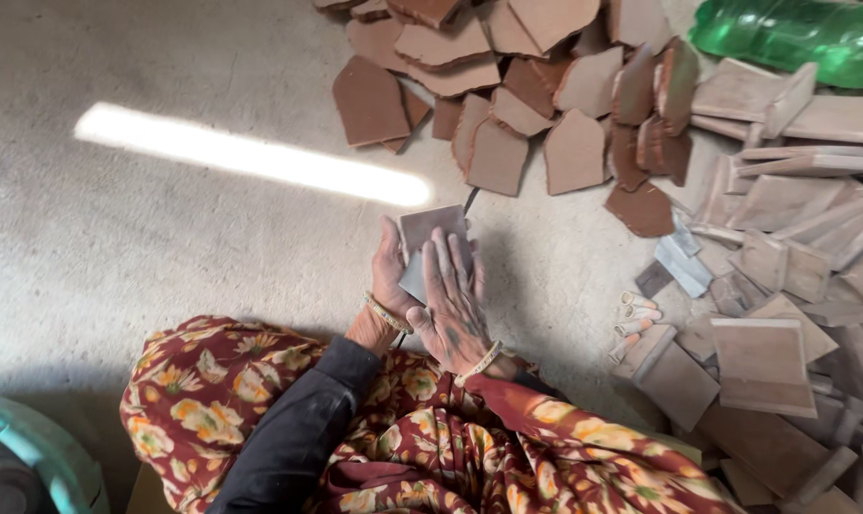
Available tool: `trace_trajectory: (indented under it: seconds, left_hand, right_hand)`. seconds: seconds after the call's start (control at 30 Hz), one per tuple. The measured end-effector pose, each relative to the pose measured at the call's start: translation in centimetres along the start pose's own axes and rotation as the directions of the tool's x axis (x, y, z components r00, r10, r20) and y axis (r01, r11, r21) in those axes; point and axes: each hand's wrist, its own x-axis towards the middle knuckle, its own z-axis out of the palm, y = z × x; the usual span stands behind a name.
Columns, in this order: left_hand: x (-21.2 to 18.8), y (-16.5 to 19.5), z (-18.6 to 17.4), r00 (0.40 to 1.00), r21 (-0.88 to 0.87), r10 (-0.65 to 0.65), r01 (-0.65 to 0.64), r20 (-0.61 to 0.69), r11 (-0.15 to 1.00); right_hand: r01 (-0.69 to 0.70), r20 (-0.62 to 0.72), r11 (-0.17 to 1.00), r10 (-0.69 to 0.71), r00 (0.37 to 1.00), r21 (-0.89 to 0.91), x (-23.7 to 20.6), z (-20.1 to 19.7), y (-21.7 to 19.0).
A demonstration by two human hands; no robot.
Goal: The person sits on the floor holding a small white rectangular piece in one hand and repeatedly rubs it with a small handheld abrasive tool, working the piece over their lap. They set finished pieces aside among large piles of broken ceramic pieces on the floor and pick up new pieces to work one at a time.
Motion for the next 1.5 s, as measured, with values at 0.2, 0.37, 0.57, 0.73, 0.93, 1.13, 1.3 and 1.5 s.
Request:
trace_trajectory:
  seconds: [0.2,0.37,0.57,0.73,0.93,1.13,1.3,1.5]
  left_hand:
    - [-0.2,-2.0,0.0,0.977,0.097,0.003,0.018,-0.212,0.995]
    - [-0.5,-0.8,-2.8,0.998,-0.167,0.055,-0.053,0.007,0.984]
    - [-0.3,-2.3,-3.8,0.974,0.168,0.18,-0.156,-0.14,0.973]
    - [0.1,-1.0,-1.8,0.959,-0.096,0.185,-0.167,0.214,0.981]
    - [-0.3,-2.2,-0.9,0.996,0.049,0.079,-0.077,-0.036,0.996]
    - [1.6,-1.7,-3.7,0.991,-0.277,0.025,0.012,0.13,0.961]
    - [1.5,-5.5,-4.2,0.992,0.035,-0.054,0.059,-0.114,0.998]
    - [2.5,-1.3,-2.7,0.998,-0.347,0.048,-0.034,0.034,0.937]
  right_hand:
    - [-0.171,0.134,0.985,0.166,0.977,0.026,4.5,-1.8,2.2]
    - [-0.039,0.051,0.996,0.035,0.998,0.083,3.1,-1.0,-1.0]
    - [-0.068,0.084,0.997,0.07,0.994,-0.026,5.7,-2.1,0.6]
    - [-0.061,0.034,0.998,0.061,0.998,0.001,4.6,-1.9,-1.3]
    - [-0.078,0.095,0.997,0.079,0.992,-0.023,5.7,-1.9,0.0]
    - [0.008,0.071,1.0,-0.007,0.997,-0.005,3.8,-1.5,-1.4]
    - [-0.281,0.082,0.901,0.269,0.96,0.33,5.5,-0.5,7.5]
    - [-0.688,0.366,0.216,0.717,0.593,0.693,-3.9,4.6,17.0]
